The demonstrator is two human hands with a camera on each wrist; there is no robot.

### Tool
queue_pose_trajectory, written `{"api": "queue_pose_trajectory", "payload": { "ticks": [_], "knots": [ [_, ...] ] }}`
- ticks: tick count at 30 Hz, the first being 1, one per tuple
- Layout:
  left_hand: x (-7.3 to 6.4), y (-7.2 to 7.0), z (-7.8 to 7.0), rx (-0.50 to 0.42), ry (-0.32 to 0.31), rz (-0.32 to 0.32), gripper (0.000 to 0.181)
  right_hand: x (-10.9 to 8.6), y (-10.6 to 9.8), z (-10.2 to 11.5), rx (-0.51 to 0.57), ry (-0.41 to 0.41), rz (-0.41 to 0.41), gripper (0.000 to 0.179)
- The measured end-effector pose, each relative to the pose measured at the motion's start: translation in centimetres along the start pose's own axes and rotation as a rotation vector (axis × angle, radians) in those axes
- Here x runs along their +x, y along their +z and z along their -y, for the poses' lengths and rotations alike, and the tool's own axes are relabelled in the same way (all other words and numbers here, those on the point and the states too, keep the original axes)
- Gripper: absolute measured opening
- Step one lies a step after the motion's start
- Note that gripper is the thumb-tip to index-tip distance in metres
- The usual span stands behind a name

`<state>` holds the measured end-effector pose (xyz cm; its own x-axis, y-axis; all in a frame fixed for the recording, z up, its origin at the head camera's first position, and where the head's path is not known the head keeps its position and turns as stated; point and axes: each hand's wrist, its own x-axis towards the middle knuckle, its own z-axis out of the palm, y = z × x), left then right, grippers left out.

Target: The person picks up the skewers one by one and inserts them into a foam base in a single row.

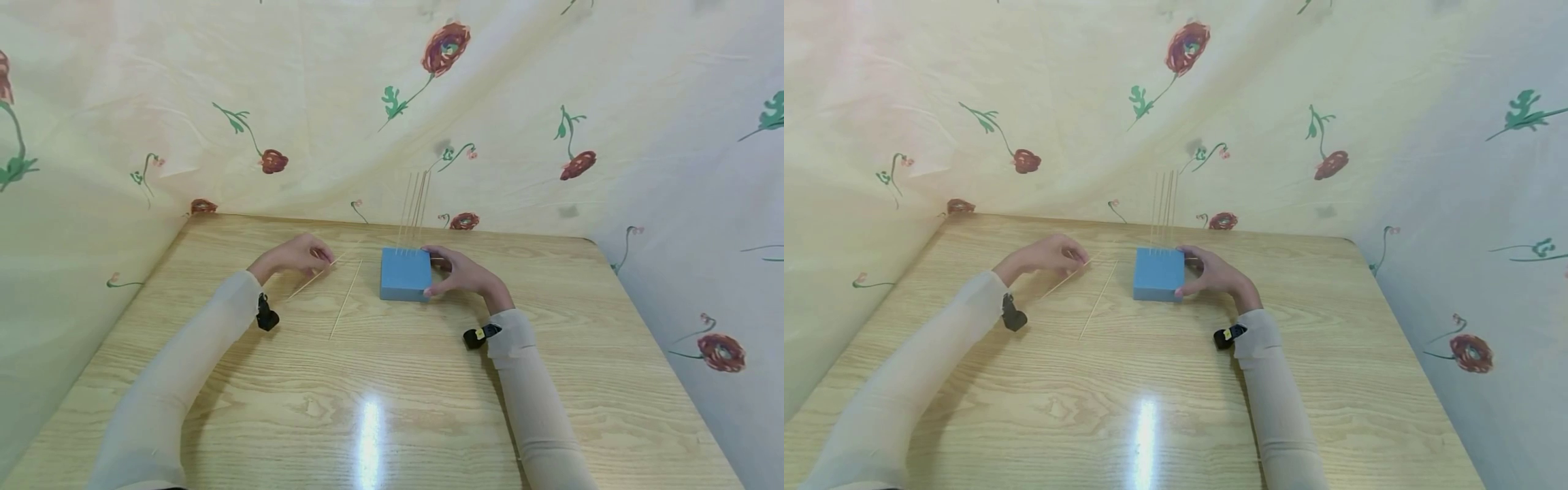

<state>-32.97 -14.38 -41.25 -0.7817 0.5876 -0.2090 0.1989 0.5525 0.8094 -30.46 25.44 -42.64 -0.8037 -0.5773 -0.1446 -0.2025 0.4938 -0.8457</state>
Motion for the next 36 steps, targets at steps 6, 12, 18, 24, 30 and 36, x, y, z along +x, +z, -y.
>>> {"api": "queue_pose_trajectory", "payload": {
  "ticks": [6, 12, 18, 24, 30, 36],
  "knots": [
    [-0.2, -0.3, -0.1, -0.061, 0.0, -0.006, 0.025, -0.1, 0.0, 0.0, -0.005, -0.001, -0.004, 0.1],
    [0.0, -0.4, -0.4, -0.101, -0.006, -0.027, 0.028, -0.1, 0.0, -0.1, -0.006, -0.001, -0.003, 0.1],
    [0.2, -0.5, -0.8, -0.136, -0.002, -0.032, 0.03, 0.0, 0.1, -0.4, -0.011, -0.006, 0.0, 0.1],
    [0.7, -0.4, -1.1, -0.173, 0.017, -0.054, 0.029, -0.1, 0.1, -0.3, -0.007, -0.002, -0.001, 0.1],
    [1.2, -0.4, -1.3, -0.244, 0.022, -0.077, 0.031, -0.1, -0.1, -0.2, -0.018, -0.005, -0.004, 0.099],
    [1.8, -0.4, -1.7, -0.261, 0.038, -0.099, 0.033, 0.0, -0.1, -0.2, -0.019, -0.001, -0.005, 0.1]
  ]
}}
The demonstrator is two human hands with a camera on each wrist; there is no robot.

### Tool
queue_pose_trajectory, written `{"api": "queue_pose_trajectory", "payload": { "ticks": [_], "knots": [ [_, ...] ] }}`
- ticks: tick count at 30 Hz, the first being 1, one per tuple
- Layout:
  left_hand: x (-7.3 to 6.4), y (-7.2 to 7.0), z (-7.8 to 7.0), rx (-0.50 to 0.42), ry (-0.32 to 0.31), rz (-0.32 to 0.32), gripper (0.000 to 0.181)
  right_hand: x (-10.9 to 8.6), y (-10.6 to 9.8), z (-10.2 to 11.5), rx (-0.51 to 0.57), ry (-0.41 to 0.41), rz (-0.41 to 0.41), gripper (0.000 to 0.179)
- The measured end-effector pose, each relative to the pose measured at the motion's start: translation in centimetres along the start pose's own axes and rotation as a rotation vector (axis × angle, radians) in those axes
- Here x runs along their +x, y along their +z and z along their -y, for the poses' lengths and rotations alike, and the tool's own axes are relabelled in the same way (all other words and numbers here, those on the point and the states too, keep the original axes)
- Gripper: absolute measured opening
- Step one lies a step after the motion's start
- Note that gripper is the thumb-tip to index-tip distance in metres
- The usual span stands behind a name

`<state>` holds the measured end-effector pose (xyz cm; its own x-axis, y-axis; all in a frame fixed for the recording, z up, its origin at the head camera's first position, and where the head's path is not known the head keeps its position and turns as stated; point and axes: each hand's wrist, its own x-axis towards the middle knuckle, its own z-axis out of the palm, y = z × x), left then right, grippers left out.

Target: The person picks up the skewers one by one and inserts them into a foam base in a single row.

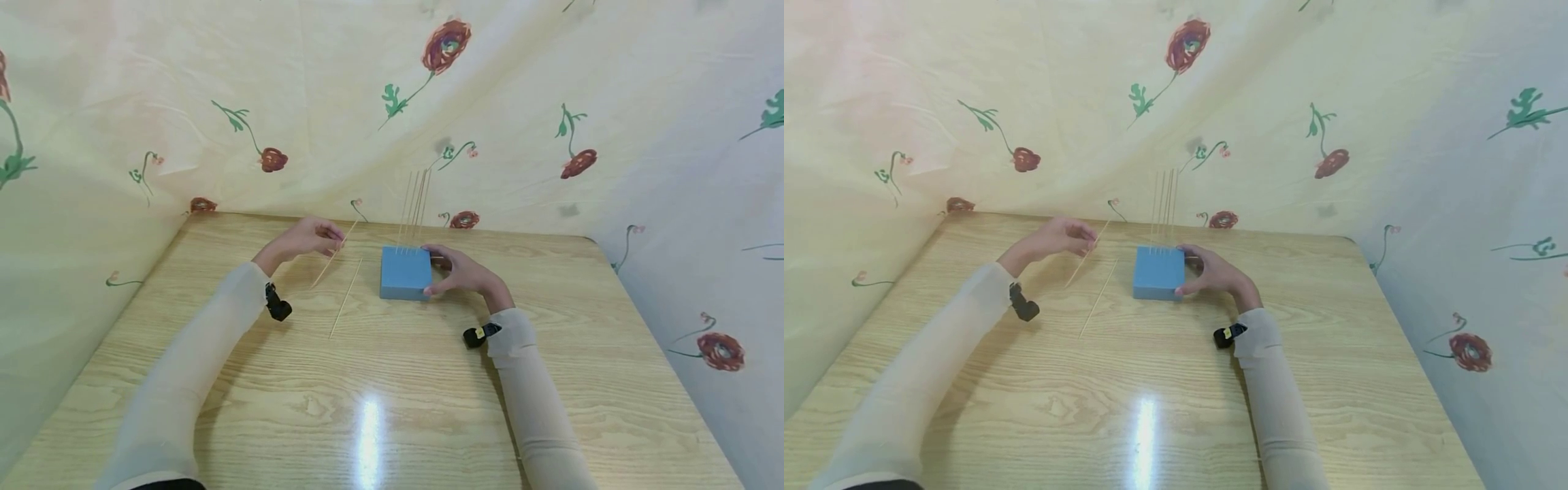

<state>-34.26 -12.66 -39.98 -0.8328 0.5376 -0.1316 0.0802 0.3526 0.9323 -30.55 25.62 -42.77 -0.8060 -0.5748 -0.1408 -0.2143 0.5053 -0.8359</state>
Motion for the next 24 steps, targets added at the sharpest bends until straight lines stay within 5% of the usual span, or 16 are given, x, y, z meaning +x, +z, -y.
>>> {"api": "queue_pose_trajectory", "payload": {
  "ticks": [24],
  "knots": [
    [2.4, 2.2, -2.7, -0.067, 0.152, -0.085, 0.022, 0.3, -0.1, -0.2, 0.003, -0.01, -0.001, 0.099]
  ]
}}
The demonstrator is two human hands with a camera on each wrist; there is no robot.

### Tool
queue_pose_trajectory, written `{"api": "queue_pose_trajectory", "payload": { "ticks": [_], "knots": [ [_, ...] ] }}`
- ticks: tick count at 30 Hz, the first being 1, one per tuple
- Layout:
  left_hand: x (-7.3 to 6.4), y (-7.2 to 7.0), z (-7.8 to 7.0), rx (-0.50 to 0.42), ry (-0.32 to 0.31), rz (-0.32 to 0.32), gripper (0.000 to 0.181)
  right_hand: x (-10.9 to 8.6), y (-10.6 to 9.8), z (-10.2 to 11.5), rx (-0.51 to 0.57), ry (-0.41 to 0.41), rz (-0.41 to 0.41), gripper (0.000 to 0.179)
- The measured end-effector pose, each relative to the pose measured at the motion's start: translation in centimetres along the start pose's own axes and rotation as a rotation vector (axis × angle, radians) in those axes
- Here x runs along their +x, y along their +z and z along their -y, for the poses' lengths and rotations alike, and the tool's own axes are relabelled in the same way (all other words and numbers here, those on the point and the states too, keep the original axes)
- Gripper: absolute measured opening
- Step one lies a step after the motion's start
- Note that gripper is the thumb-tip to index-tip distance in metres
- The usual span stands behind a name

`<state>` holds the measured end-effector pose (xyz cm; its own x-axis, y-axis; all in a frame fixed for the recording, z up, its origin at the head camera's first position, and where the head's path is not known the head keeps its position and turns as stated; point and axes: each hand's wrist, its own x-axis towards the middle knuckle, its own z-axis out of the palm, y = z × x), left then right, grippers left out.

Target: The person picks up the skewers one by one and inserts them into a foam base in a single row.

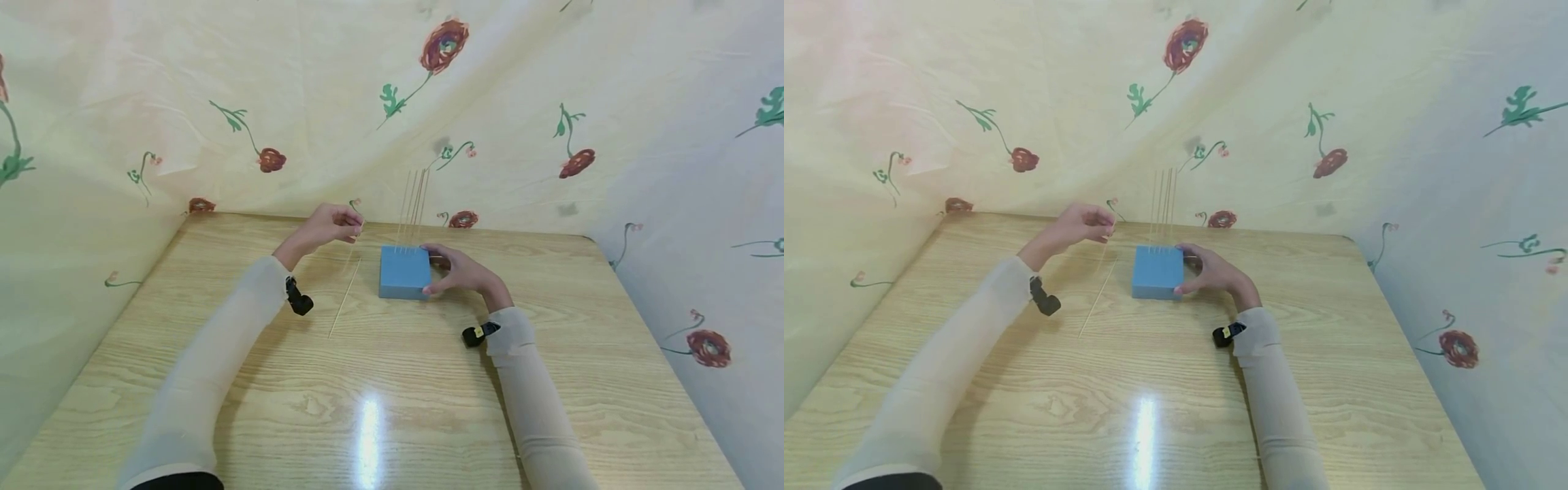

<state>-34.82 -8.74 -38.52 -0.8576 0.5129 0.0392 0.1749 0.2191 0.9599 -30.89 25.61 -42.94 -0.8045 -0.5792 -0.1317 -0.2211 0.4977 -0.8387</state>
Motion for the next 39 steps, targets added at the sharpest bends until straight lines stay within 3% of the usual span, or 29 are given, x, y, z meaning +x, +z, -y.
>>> {"api": "queue_pose_trajectory", "payload": {
  "ticks": [26, 39],
  "knots": [
    [2.3, 2.7, -2.5, -0.129, 0.053, -0.116, 0.022, -0.1, 0.1, 0.2, 0.008, -0.001, 0.003, 0.099],
    [3.1, 4.1, -3.3, -0.187, 0.125, -0.192, 0.018, -0.3, 0.1, 0.2, 0.004, -0.006, -0.002, 0.098]
  ]
}}
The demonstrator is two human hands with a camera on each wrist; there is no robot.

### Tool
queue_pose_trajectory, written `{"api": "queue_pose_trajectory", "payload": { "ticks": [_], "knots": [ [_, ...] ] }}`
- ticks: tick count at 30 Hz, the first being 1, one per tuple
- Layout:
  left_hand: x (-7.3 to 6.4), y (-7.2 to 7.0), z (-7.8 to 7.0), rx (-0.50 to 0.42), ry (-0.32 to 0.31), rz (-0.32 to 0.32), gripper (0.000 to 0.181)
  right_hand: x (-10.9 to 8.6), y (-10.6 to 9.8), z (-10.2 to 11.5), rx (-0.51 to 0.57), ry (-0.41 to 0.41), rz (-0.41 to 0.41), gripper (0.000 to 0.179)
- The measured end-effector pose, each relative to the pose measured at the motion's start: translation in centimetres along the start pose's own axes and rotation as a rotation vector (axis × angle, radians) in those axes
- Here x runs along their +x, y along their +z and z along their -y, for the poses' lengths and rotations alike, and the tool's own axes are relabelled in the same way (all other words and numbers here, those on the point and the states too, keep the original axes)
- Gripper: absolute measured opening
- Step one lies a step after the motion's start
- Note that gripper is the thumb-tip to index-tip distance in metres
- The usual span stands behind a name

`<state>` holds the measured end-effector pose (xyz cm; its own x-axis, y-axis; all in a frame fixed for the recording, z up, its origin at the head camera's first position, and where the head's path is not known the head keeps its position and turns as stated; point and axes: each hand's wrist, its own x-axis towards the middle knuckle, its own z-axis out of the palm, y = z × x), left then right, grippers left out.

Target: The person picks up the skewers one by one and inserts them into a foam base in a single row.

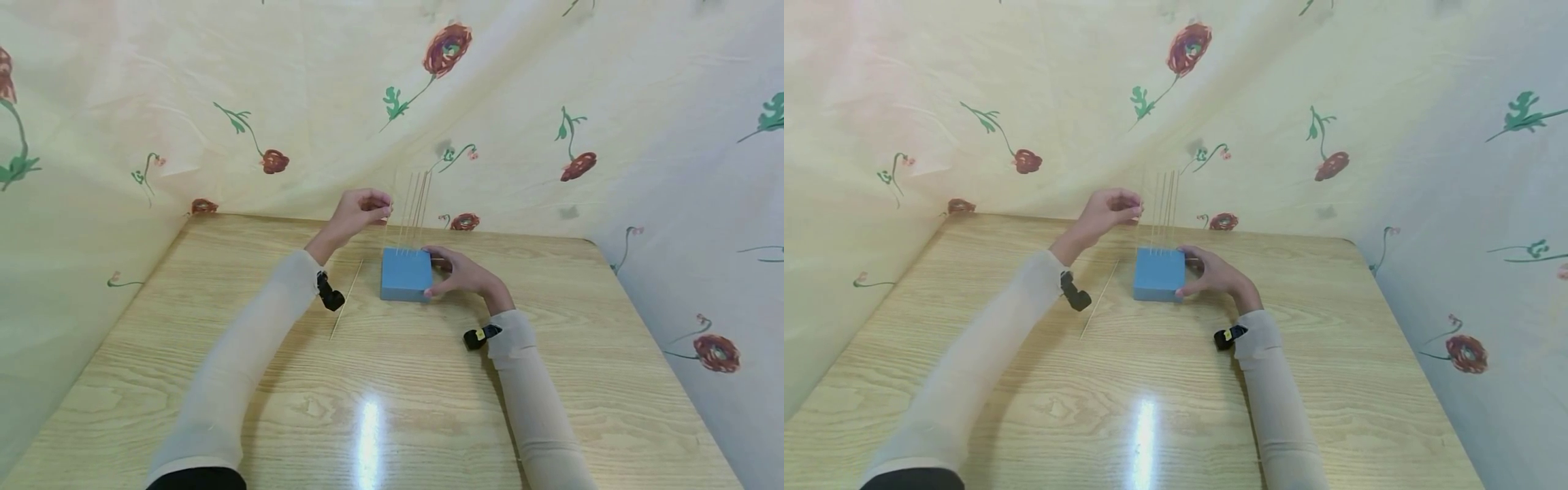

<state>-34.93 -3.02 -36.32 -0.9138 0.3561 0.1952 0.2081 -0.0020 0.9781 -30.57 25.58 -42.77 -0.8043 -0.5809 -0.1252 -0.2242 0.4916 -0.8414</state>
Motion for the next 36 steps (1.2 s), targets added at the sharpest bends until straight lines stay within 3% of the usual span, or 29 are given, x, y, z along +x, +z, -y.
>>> {"api": "queue_pose_trajectory", "payload": {
  "ticks": [7, 36],
  "knots": [
    [0.2, 0.7, 0.1, 0.003, 0.05, -0.012, 0.019, 0.0, 0.1, 0.1, 0.015, 0.013, -0.001, 0.099],
    [0.9, 1.4, 1.4, -0.013, 0.083, -0.015, 0.018, 0.2, 0.0, -0.1, -0.013, 0.003, -0.001, 0.098]
  ]
}}
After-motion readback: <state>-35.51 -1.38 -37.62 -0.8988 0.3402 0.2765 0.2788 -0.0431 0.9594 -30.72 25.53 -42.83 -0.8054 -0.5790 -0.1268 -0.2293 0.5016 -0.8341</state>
